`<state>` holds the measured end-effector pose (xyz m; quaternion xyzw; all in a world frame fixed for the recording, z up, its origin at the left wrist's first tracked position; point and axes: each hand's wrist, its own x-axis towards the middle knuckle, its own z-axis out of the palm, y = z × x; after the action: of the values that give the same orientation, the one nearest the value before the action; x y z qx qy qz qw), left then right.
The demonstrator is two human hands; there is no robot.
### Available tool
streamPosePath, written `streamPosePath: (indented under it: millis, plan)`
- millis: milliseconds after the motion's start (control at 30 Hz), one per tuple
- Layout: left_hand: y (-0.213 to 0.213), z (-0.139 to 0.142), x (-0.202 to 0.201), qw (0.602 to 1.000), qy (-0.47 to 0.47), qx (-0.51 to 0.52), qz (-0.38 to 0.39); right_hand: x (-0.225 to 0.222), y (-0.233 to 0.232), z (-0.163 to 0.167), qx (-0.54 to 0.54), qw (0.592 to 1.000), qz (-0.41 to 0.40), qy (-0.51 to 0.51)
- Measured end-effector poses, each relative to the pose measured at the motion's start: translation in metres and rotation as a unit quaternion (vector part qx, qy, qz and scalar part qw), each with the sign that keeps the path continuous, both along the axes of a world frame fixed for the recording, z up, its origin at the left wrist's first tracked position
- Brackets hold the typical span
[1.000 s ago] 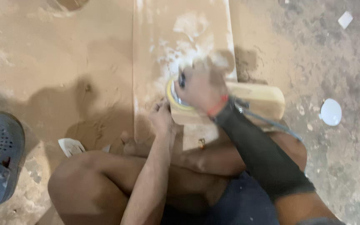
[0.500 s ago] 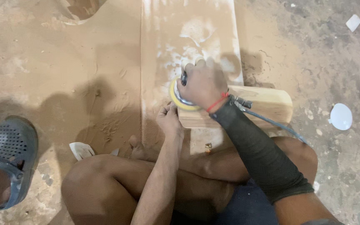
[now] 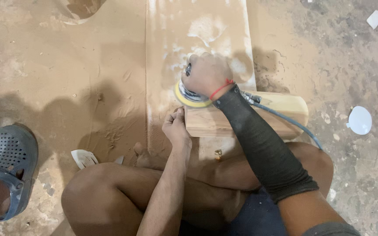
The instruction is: The person sits on the floor and uses a handheld orbital sander to smooth the surface of a rectangular wooden block. They hold the block steady with one hand while moving the sander across its top face.
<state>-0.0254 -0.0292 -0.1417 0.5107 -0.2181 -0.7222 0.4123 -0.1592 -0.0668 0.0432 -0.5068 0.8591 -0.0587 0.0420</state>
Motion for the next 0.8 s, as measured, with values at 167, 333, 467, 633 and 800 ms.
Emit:
streamPosePath:
  millis: [167, 333, 467, 633, 800]
  plan:
    - [0.0, -0.001, 0.003, 1.0, -0.021, 0.006, -0.001, -0.008, -0.007, 0.002, 0.026, 0.999, 0.002, -0.03]
    - [0.0, -0.002, 0.004, 1.0, -0.009, -0.001, -0.006, -0.004, -0.009, 0.0, 0.03, 0.997, 0.009, -0.069]
    - [0.003, -0.004, 0.009, 0.999, 0.026, -0.017, 0.006, -0.005, -0.015, -0.008, 0.04, 0.995, 0.001, -0.087]
    - [0.005, -0.01, 0.012, 1.0, 0.005, -0.015, 0.01, -0.02, -0.023, -0.015, 0.08, 0.99, -0.002, -0.117]
    - [0.006, -0.011, 0.012, 0.999, 0.028, -0.017, 0.027, -0.025, -0.025, -0.023, 0.092, 0.987, 0.008, -0.129]
